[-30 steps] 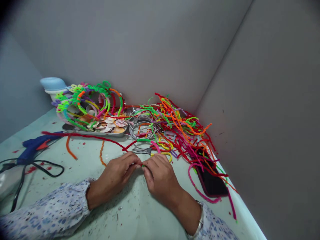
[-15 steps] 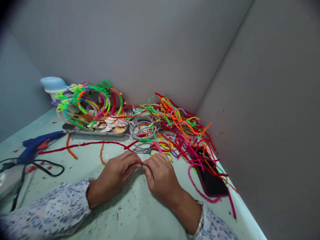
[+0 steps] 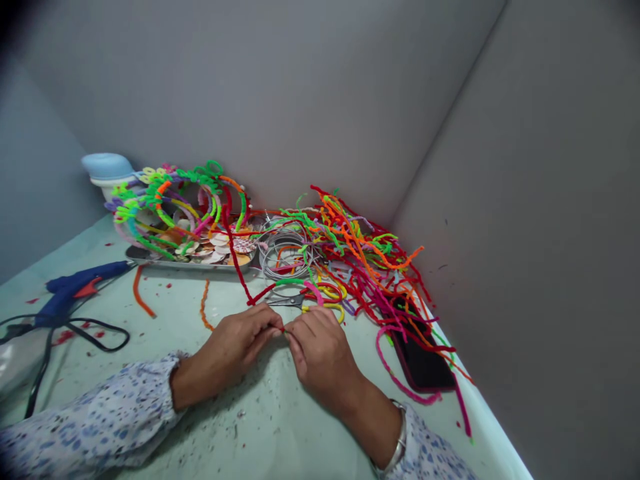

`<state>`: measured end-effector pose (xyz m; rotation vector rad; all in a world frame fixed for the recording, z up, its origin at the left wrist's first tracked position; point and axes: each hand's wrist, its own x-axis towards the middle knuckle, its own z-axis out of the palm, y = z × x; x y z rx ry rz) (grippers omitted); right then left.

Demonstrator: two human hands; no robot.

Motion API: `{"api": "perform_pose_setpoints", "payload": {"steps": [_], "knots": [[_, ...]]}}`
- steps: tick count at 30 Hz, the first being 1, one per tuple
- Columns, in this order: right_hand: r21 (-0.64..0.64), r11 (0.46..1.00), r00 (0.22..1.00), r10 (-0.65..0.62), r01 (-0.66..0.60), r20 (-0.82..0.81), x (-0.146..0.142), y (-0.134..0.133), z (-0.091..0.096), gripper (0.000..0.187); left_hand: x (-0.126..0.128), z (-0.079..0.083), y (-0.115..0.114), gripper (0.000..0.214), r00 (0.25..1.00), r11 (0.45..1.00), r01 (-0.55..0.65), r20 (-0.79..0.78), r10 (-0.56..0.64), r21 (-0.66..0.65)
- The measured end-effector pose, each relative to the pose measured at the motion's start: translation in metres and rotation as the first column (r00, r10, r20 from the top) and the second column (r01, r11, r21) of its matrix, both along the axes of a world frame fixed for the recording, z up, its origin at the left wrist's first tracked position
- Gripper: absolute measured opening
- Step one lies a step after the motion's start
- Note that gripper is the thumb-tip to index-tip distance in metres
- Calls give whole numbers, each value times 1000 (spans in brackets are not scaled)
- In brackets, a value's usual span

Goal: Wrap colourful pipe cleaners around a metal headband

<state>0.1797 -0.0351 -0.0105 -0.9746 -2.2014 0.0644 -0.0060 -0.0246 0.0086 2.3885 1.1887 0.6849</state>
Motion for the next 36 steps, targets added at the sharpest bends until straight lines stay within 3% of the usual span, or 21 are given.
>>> {"api": "perform_pose_setpoints", "payload": {"steps": [4,13,24,36], "knots": [[7,1000,999,-22,22,-25,1,2,0,12,0,-3,1,16,999,1000,-9,48,8,15],[34,999,1000,-12,13,-5,0,1,1,13,2,2,-2,20,999,998,9,-46,-6,56],[30,1000,1000,-6,6,15,1,1,1,14,2,-2,2,18,998,996,-26,47,30,-89],[18,1000,999,13,-13,41,0,0,1,15,3,2,2,17,999,991,-34,33,39,-132]]}}
